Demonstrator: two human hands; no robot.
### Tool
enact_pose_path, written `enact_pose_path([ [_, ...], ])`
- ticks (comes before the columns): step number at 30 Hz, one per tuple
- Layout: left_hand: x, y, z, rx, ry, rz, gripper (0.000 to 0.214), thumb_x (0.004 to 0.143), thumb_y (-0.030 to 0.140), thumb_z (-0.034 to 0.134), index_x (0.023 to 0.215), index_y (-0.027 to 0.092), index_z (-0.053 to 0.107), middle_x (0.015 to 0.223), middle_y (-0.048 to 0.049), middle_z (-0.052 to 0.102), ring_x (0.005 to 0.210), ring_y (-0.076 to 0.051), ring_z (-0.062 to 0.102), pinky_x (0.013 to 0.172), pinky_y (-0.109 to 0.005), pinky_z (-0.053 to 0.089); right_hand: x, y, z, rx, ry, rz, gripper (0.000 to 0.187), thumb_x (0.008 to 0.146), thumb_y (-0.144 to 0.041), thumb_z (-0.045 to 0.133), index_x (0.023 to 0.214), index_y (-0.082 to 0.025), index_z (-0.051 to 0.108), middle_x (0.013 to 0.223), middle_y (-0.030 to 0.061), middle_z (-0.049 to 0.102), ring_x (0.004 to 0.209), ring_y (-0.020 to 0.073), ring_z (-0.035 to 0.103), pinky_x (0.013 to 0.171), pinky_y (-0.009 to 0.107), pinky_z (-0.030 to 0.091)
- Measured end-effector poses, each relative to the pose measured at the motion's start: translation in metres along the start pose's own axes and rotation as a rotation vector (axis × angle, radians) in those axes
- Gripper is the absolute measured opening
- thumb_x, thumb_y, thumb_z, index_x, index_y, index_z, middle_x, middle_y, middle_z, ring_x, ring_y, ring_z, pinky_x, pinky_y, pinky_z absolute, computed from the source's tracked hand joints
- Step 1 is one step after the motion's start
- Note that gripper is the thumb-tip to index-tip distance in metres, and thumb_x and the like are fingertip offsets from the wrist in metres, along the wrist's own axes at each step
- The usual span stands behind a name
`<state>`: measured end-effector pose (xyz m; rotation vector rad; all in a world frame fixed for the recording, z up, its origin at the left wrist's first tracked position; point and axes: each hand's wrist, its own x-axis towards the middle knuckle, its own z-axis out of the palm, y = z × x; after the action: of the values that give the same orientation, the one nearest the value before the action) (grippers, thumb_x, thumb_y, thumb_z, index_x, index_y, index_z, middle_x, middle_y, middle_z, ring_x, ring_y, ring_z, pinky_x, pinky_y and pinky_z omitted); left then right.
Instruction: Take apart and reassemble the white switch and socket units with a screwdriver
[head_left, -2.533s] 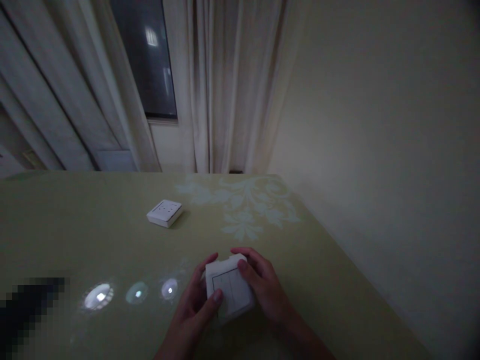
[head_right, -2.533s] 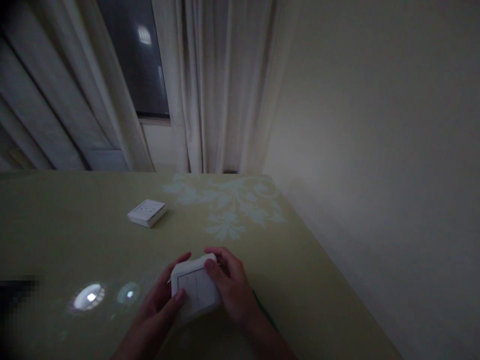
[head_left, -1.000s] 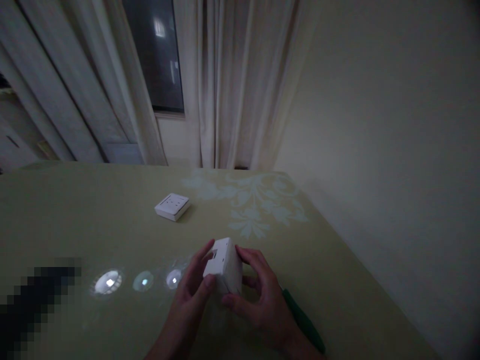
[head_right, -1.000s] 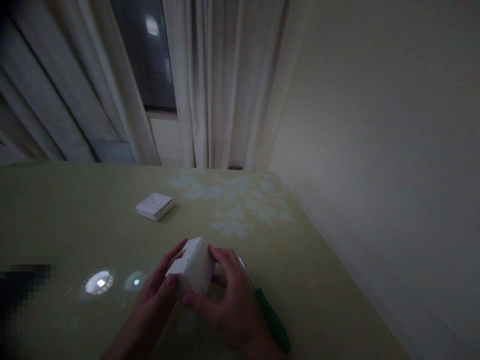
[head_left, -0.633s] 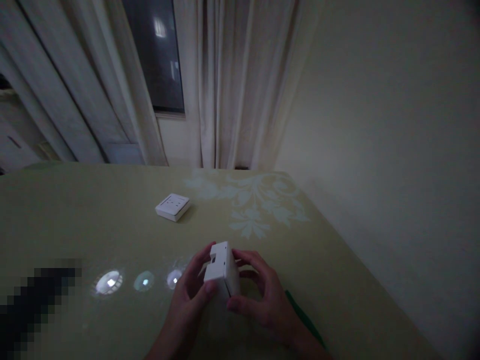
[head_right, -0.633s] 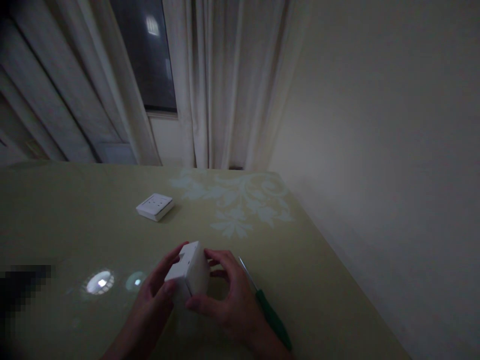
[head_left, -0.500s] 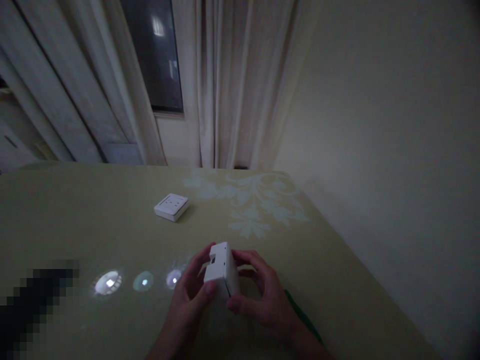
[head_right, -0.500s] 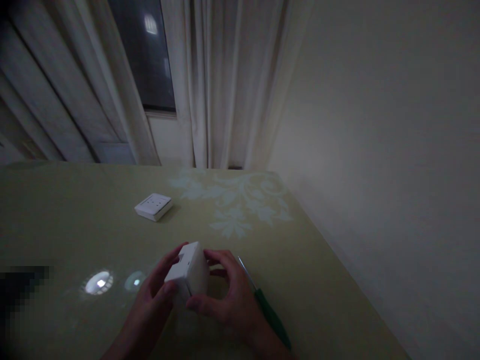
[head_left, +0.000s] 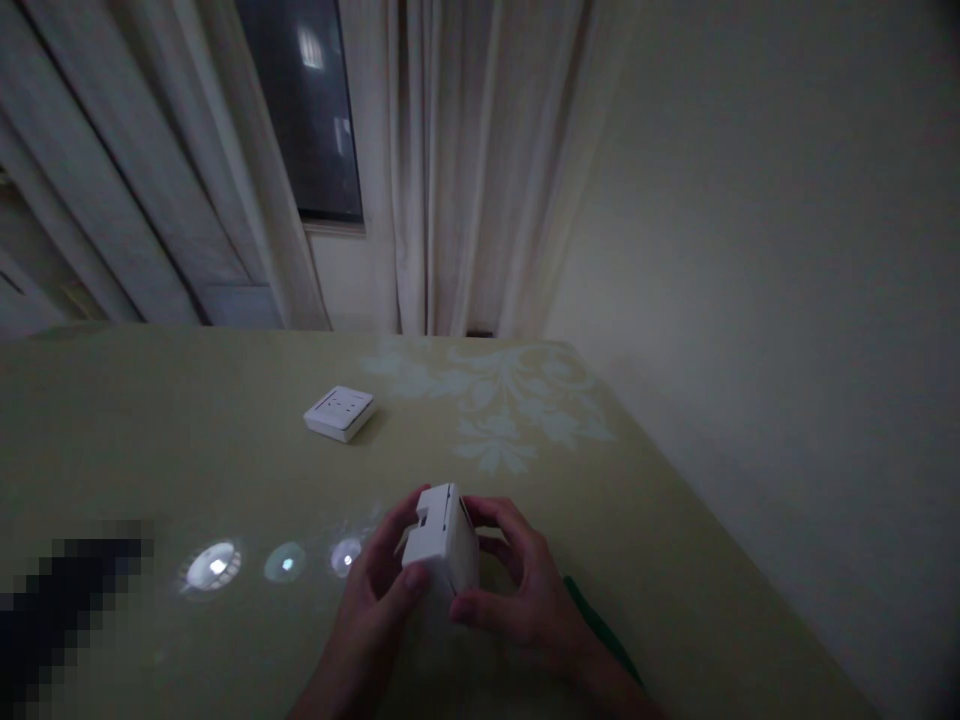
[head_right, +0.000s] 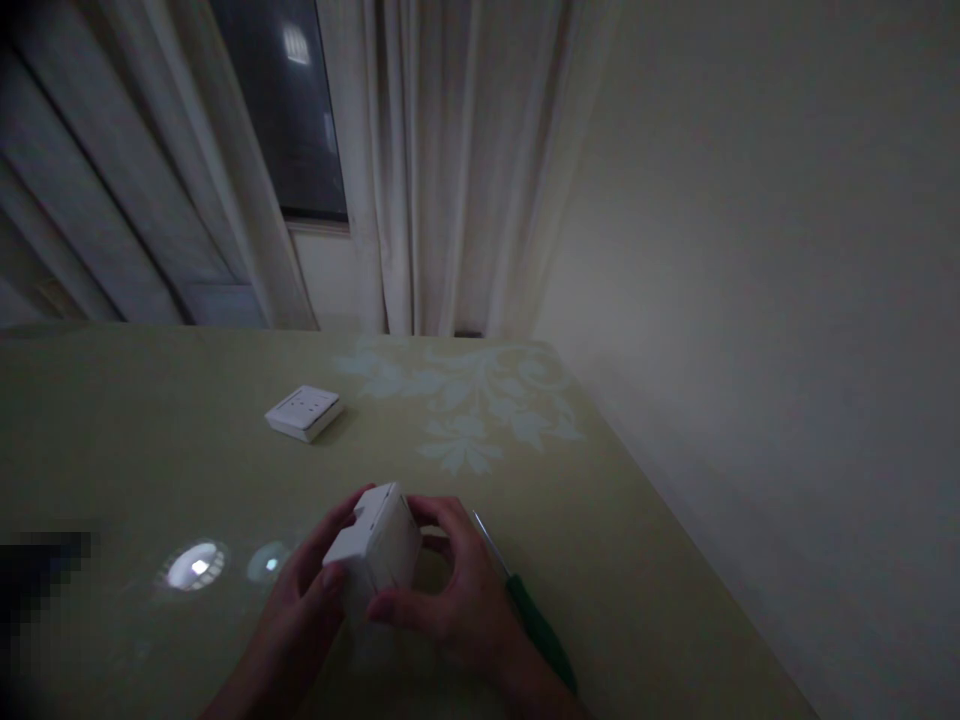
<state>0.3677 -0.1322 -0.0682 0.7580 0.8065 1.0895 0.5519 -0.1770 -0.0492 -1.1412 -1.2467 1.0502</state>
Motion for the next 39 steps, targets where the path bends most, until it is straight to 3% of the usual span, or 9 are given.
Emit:
enact_pose_path([
  [6, -0.003, -0.004, 0.0, 0.034, 0.033, 0.009, 0.087, 0.06, 0.068, 0.1, 0.134, 0.027, 0.079, 0.144, -0.0121, 0.074, 0.132, -0.047, 0.067, 0.092, -0.042, 0.067, -0.002, -0.003, 0.001, -0.029, 0.009, -0.032, 0.09, 0.066, -0.068, 0.098, 0.143, -0.031, 0.068, 0.14, 0.0107, 0.066, 0.132, 0.0344, 0.066, 0.109, 0.049, 0.058],
  [17, -0.007, -0.001, 0.007, -0.016, 0.043, 0.0, 0.084, 0.06, 0.064, 0.102, 0.132, 0.028, 0.078, 0.147, -0.0112, 0.071, 0.141, -0.047, 0.06, 0.101, -0.042, 0.063, -0.005, 0.001, 0.002, -0.032, -0.005, -0.052, 0.084, 0.076, -0.067, 0.093, 0.148, -0.032, 0.066, 0.143, 0.0111, 0.062, 0.136, 0.034, 0.063, 0.112, 0.049, 0.057],
  [19, -0.005, -0.004, 0.006, -0.058, 0.043, -0.022, 0.084, 0.064, 0.066, 0.1, 0.133, 0.026, 0.077, 0.149, -0.0135, 0.069, 0.14, -0.047, 0.061, 0.104, -0.044, 0.061, -0.007, 0.001, 0.002, -0.061, -0.017, -0.034, 0.086, 0.08, -0.069, 0.089, 0.152, -0.031, 0.062, 0.147, 0.0125, 0.06, 0.139, 0.0353, 0.061, 0.114, 0.051, 0.055],
  [22, -0.001, -0.005, 0.008, -0.143, 0.019, -0.109, 0.085, 0.077, 0.069, 0.09, 0.146, 0.027, 0.066, 0.149, -0.016, 0.07, 0.132, -0.044, 0.068, 0.106, -0.05, 0.06, -0.011, 0.0, 0.002, -0.129, -0.023, 0.016, 0.105, 0.073, -0.071, 0.092, 0.161, -0.031, 0.051, 0.159, 0.0146, 0.052, 0.147, 0.0395, 0.054, 0.12, 0.056, 0.049],
  [26, 0.005, -0.001, 0.01, -0.254, 0.065, -0.233, 0.086, 0.091, 0.075, 0.074, 0.162, 0.034, 0.05, 0.145, -0.0134, 0.074, 0.129, -0.039, 0.073, 0.113, -0.054, 0.055, -0.013, 0.002, 0.004, -0.227, 0.0, 0.053, 0.121, 0.065, -0.057, 0.102, 0.166, -0.034, 0.04, 0.165, 0.014, 0.048, 0.15, 0.0406, 0.05, 0.123, 0.06, 0.044],
  [30, 0.007, -0.005, 0.007, -0.256, 0.037, -0.311, 0.084, 0.094, 0.079, 0.067, 0.158, 0.025, 0.058, 0.141, -0.0152, 0.077, 0.132, -0.039, 0.071, 0.115, -0.051, 0.054, -0.011, 0.003, 0.009, -0.308, 0.04, -0.012, 0.101, 0.074, -0.034, 0.098, 0.16, -0.034, 0.046, 0.156, 0.0114, 0.056, 0.143, 0.0348, 0.057, 0.119, 0.053, 0.049],
  [33, 0.005, -0.012, 0.001, -0.245, 0.006, -0.32, 0.085, 0.093, 0.08, 0.067, 0.152, 0.019, 0.064, 0.138, -0.0181, 0.078, 0.133, -0.041, 0.07, 0.109, -0.05, 0.058, -0.01, 0.003, 0.011, -0.328, 0.081, -0.053, 0.088, 0.076, -0.026, 0.094, 0.154, -0.033, 0.053, 0.148, 0.0094, 0.062, 0.136, 0.0317, 0.062, 0.115, 0.047, 0.053],
  [37, 0.002, -0.016, -0.004, -0.22, 0.012, -0.319, 0.085, 0.085, 0.058, 0.088, 0.156, 0.019, 0.059, 0.137, -0.0172, 0.079, 0.13, -0.041, 0.073, 0.097, -0.045, 0.065, -0.01, 0.003, 0.011, -0.368, 0.118, -0.119, 0.075, 0.079, -0.025, 0.092, 0.147, -0.031, 0.06, 0.143, 0.0097, 0.067, 0.131, 0.0311, 0.066, 0.11, 0.045, 0.057],
  [39, 0.001, -0.011, -0.004, -0.222, 0.026, -0.358, 0.086, 0.085, 0.053, 0.087, 0.157, 0.015, 0.058, 0.132, -0.0181, 0.081, 0.126, -0.041, 0.075, 0.094, -0.044, 0.066, -0.009, 0.005, 0.01, -0.41, 0.13, -0.166, 0.07, 0.08, -0.026, 0.092, 0.143, -0.029, 0.062, 0.14, 0.0107, 0.069, 0.128, 0.0314, 0.068, 0.108, 0.044, 0.059],
])
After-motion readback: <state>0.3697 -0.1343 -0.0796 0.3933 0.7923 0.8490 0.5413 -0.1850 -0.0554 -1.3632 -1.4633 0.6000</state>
